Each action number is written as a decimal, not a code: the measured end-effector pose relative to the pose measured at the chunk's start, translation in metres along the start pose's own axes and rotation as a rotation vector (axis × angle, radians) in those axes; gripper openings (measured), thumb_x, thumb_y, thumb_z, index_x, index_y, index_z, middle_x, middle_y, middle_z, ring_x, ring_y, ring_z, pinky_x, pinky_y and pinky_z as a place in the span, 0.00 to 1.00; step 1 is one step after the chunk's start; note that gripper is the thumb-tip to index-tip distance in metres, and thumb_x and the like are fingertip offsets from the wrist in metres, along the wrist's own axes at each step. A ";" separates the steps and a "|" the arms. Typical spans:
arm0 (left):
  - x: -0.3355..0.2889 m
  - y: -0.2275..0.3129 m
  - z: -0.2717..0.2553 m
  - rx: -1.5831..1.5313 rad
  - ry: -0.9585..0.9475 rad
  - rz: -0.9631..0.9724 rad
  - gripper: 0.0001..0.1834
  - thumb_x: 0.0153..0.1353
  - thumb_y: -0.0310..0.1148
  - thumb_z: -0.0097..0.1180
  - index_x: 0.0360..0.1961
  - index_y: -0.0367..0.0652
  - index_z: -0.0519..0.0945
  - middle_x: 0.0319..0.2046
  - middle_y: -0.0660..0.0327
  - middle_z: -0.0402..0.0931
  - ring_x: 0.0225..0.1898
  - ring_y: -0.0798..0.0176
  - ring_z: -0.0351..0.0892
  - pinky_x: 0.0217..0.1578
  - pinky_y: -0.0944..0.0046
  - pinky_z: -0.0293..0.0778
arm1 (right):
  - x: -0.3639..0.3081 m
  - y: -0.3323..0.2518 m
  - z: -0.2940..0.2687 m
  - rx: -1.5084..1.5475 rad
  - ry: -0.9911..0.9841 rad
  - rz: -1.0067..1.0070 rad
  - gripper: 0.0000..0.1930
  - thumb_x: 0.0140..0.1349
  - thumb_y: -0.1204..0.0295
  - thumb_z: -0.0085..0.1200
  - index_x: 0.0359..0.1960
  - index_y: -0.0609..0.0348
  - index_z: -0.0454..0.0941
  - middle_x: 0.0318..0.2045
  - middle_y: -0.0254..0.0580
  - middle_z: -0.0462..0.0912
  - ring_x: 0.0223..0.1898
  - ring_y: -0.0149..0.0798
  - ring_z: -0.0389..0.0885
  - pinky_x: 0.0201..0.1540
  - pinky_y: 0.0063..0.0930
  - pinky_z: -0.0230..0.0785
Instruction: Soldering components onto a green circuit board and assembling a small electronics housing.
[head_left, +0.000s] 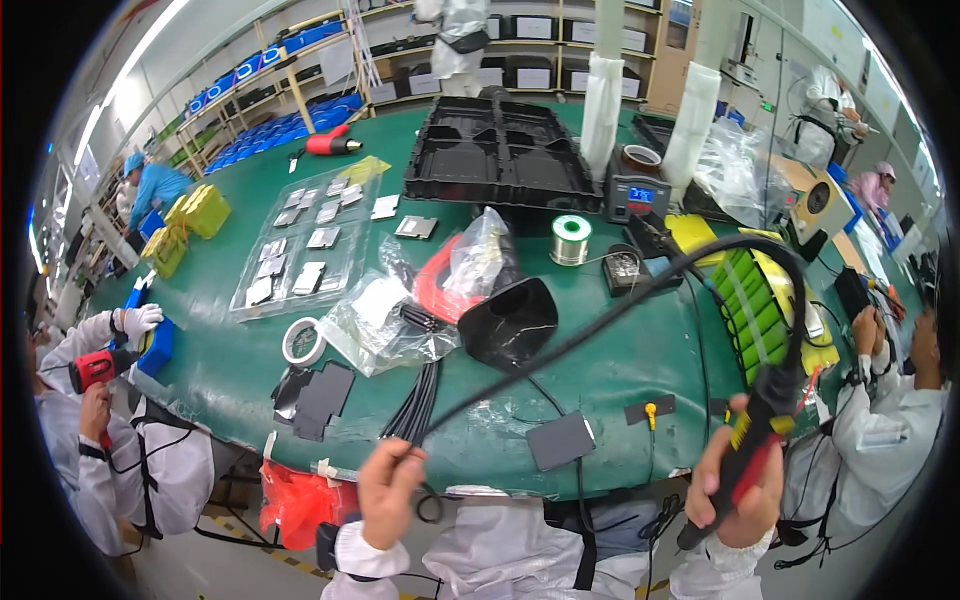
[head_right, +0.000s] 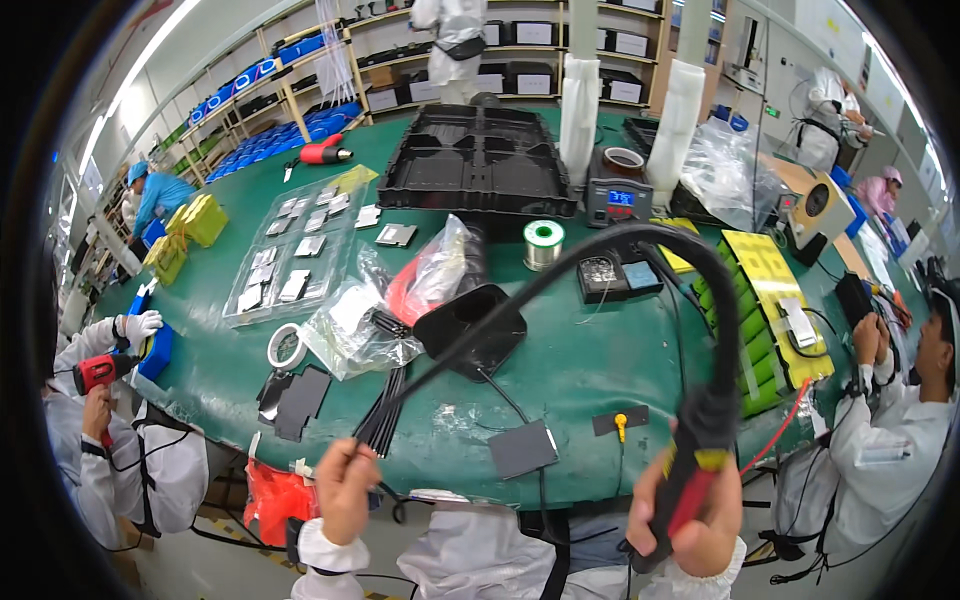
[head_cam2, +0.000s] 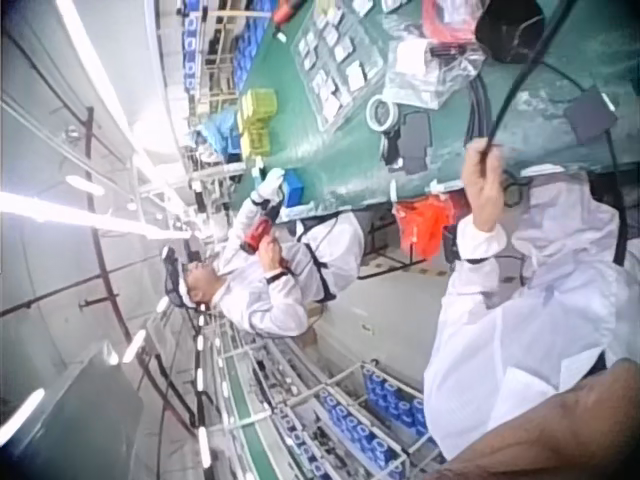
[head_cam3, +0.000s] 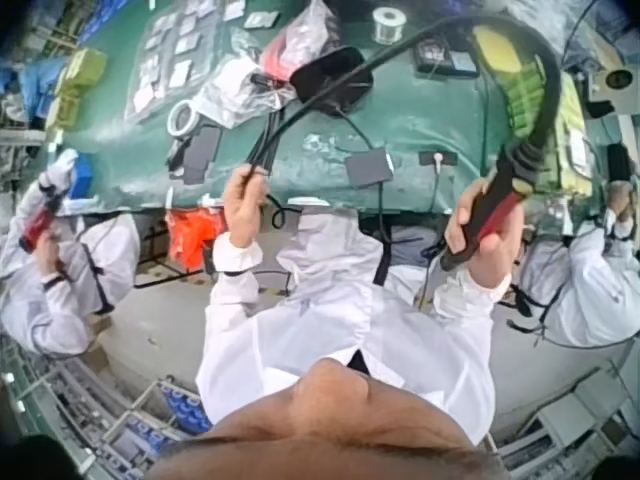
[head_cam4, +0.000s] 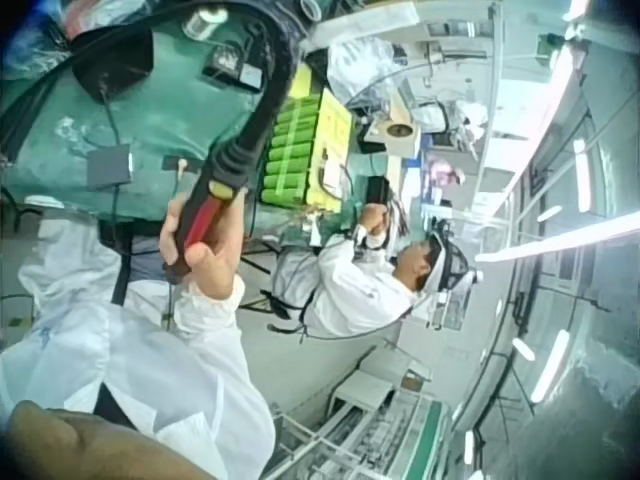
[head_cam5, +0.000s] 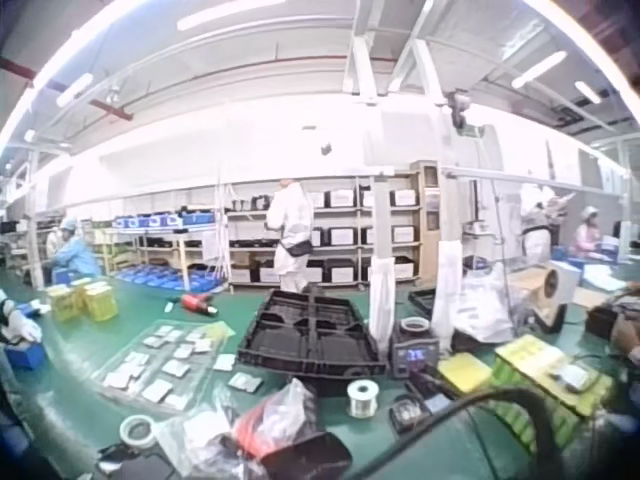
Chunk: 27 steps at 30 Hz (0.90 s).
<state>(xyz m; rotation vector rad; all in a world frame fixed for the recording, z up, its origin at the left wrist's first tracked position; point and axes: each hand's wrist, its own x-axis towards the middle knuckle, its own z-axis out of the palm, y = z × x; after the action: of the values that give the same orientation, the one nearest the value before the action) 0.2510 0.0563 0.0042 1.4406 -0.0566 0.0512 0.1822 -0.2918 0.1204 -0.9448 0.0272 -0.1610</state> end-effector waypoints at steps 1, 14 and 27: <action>0.006 0.005 -0.006 -0.005 0.011 0.026 0.08 0.68 0.25 0.53 0.47 0.35 0.75 0.38 0.62 0.77 0.32 0.75 0.69 0.34 0.72 0.68 | 0.005 0.003 0.002 -0.007 0.012 -0.026 0.58 0.44 0.64 0.80 0.71 0.62 0.48 0.35 0.51 0.75 0.19 0.36 0.77 0.19 0.26 0.71; -0.002 -0.032 0.069 0.716 -0.157 0.830 0.19 0.49 0.19 0.62 0.44 0.39 0.77 0.46 0.50 0.74 0.51 0.48 0.74 0.53 0.53 0.70 | -0.006 0.008 0.002 -0.102 0.109 -0.103 0.52 0.45 0.84 0.65 0.73 0.66 0.49 0.34 0.43 0.73 0.18 0.34 0.75 0.18 0.26 0.70; 0.020 -0.041 0.124 0.796 -0.417 0.337 0.24 0.46 0.29 0.73 0.46 0.38 0.78 0.54 0.49 0.75 0.55 0.41 0.72 0.55 0.51 0.71 | 0.000 0.023 -0.007 -0.144 0.029 -0.005 0.46 0.50 0.84 0.65 0.71 0.64 0.53 0.32 0.38 0.73 0.26 0.28 0.76 0.28 0.22 0.71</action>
<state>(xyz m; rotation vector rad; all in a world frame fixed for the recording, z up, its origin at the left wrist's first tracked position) 0.2727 -0.0717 -0.0188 2.2038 -0.6860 0.0510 0.1841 -0.2840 0.0977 -1.0863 0.0637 -0.1789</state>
